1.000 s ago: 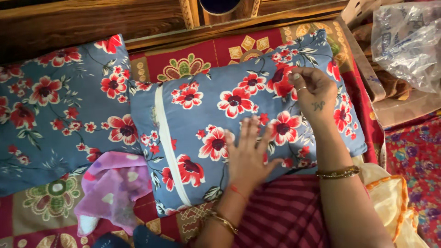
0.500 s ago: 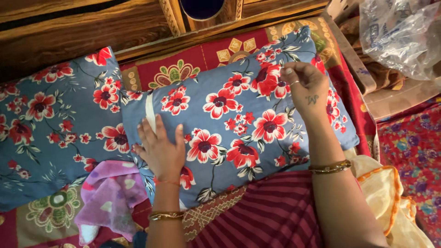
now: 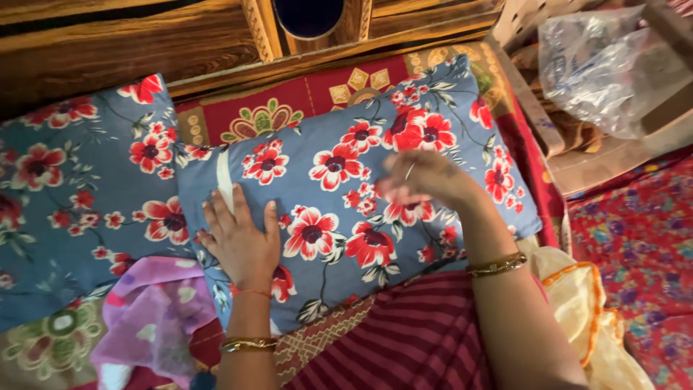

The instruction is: The person repeatedly pats, presses, and adjusts a floral-patterned pillow on a bed to distribute the filling and smooth the surface. The hands work across the pillow's face and edges, occasionally lifting and turning it to reach different areas.

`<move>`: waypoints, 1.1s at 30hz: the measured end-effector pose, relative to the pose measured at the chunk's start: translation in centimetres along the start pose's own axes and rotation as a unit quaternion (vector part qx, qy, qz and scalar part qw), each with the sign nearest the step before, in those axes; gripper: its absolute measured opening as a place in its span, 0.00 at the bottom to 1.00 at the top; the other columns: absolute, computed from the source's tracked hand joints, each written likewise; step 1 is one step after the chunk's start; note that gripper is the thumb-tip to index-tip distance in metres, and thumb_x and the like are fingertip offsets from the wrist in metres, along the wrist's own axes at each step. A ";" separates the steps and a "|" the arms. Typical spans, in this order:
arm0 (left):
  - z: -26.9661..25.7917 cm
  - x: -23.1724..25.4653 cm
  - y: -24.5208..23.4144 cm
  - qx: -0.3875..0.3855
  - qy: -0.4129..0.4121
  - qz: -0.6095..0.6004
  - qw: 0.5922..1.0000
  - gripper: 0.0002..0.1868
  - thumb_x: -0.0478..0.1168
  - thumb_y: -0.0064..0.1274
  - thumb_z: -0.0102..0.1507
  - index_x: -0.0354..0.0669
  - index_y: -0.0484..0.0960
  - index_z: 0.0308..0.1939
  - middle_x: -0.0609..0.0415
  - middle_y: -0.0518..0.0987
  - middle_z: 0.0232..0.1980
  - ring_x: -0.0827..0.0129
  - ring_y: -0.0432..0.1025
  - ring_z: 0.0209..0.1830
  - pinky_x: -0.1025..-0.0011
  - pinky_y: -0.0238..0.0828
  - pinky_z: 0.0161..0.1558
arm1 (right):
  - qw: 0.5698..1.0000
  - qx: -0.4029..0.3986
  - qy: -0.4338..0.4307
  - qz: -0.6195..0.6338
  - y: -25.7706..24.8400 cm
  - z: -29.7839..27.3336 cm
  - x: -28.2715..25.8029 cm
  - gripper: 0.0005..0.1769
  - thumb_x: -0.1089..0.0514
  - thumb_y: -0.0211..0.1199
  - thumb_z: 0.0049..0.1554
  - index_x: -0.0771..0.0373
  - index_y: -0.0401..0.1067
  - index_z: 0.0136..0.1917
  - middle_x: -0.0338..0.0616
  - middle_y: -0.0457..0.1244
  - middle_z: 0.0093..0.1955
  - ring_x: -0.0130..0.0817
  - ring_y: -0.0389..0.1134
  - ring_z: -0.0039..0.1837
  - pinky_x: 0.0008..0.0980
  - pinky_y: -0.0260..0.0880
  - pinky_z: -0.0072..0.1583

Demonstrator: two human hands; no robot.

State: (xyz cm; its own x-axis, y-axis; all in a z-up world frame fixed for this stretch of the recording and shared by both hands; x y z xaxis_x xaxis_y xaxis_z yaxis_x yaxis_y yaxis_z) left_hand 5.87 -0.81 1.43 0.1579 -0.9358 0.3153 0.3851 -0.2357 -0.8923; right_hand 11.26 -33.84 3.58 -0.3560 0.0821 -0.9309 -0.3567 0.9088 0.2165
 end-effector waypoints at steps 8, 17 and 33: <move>-0.1 -0.1 0.2 0.007 0.003 -0.006 1.000 0.38 0.64 0.44 0.68 0.47 0.68 0.75 0.37 0.61 0.79 0.41 0.50 0.80 0.29 0.46 0.69 | 0.782 0.483 -0.229 -0.320 -8.6 -4.7 -5.3 0.16 0.59 0.66 0.61 0.68 0.74 0.61 0.52 0.70 0.49 0.37 0.73 0.48 0.33 0.74 0.51; -0.1 0.1 0.1 0.006 0.001 -0.008 1.000 0.37 0.64 0.44 0.68 0.46 0.69 0.75 0.37 0.61 0.79 0.41 0.50 0.80 0.28 0.45 0.69 | 0.981 0.174 -0.025 0.086 -3.1 1.2 0.0 0.21 0.70 0.52 0.49 0.65 0.70 0.57 0.52 0.72 0.51 0.43 0.78 0.49 0.39 0.81 0.52; 0.0 0.3 -0.1 0.021 0.004 -0.002 1.000 0.36 0.62 0.46 0.68 0.46 0.69 0.74 0.38 0.62 0.78 0.41 0.51 0.80 0.28 0.46 0.68 | 0.999 -0.017 0.048 -0.008 4.3 1.5 -0.4 0.25 0.49 0.55 0.60 0.57 0.64 0.68 0.48 0.69 0.61 0.39 0.75 0.59 0.39 0.78 0.60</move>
State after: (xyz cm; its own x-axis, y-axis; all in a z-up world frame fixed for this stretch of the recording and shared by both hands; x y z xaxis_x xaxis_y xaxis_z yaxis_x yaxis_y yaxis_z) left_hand 5.84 -1.10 1.62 0.1494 -0.9371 0.3156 0.4234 -0.2278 -0.8768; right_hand 11.20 -29.30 4.46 -0.4308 0.0261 -0.9021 -0.3920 0.8949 0.2131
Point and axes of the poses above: each hand's wrist, its own z-axis towards the middle knuckle, its own y-axis out of the palm, x = y × z, the point moved 8 cm from there along z, towards the middle knuckle
